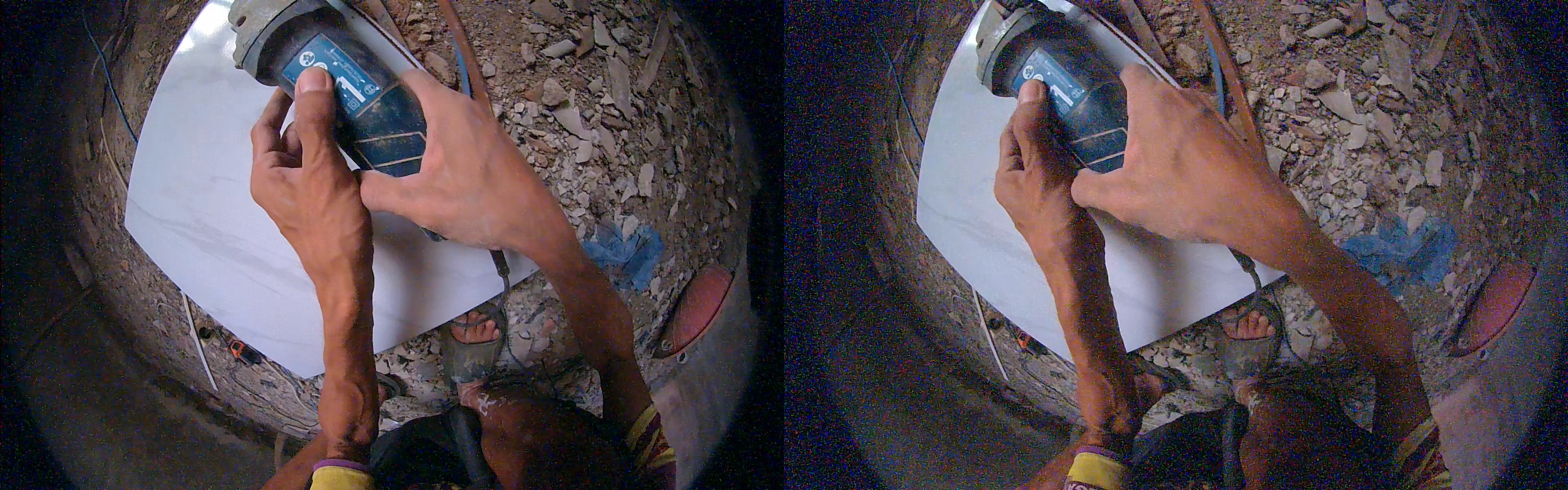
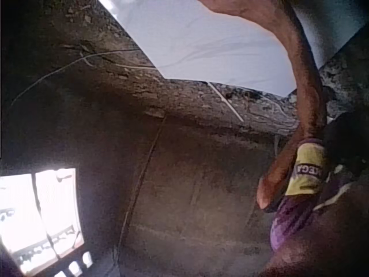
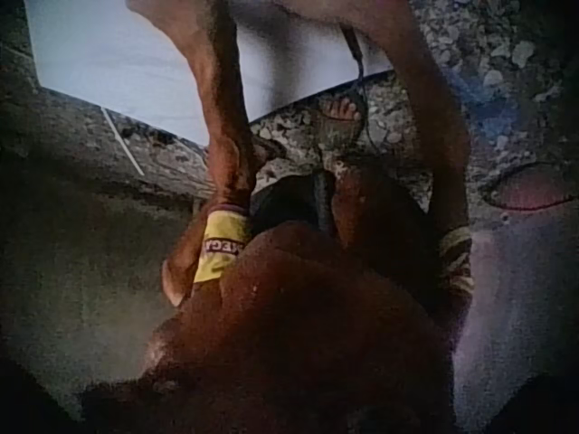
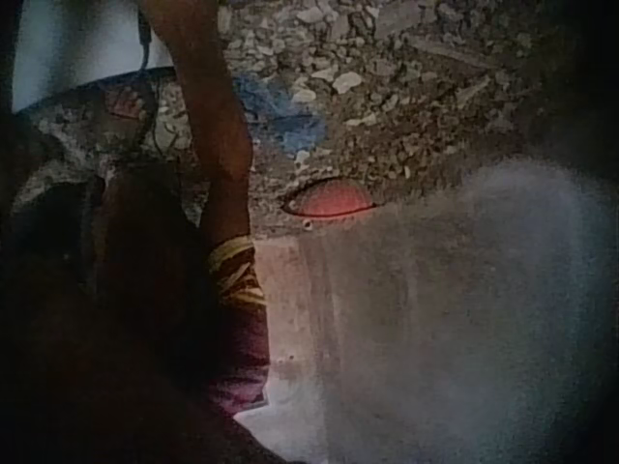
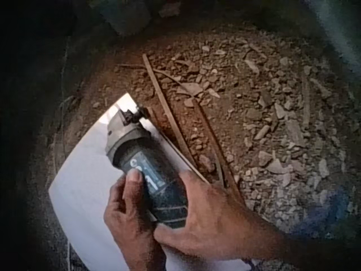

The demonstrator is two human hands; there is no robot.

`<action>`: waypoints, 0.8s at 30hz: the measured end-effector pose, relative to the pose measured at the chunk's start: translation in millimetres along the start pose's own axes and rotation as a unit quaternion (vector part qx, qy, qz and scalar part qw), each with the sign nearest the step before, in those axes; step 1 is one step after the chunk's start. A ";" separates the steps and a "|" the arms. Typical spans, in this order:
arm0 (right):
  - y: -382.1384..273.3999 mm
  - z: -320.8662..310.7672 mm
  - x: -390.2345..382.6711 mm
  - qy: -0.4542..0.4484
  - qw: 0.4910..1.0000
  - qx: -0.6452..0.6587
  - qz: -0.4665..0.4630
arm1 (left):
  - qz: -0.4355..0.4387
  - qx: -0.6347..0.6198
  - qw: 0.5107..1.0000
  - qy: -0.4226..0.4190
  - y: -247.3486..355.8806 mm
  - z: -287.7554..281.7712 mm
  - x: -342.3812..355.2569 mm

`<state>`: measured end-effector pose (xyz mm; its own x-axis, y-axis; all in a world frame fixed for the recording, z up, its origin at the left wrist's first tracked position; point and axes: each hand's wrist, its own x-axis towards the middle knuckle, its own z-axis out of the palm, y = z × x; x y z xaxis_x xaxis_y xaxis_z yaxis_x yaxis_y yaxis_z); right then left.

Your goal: The person uses an angle grinder to cut the edge of a white ceramic tile while working on a floor covered in debris.

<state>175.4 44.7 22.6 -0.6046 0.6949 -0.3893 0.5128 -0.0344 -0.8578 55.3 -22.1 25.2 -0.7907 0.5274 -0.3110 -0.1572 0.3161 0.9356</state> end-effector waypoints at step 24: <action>1.2 -5.1 -13.9 -0.006 1.000 -0.011 0.022 | -0.009 -0.004 1.000 -0.004 -3.0 -0.2 -13.6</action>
<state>187.5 38.7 28.7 -0.5885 0.6844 -0.4304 0.5521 -0.0488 -0.8323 66.4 -30.4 26.6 -0.7830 0.5280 -0.3287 -0.1758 0.3191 0.9313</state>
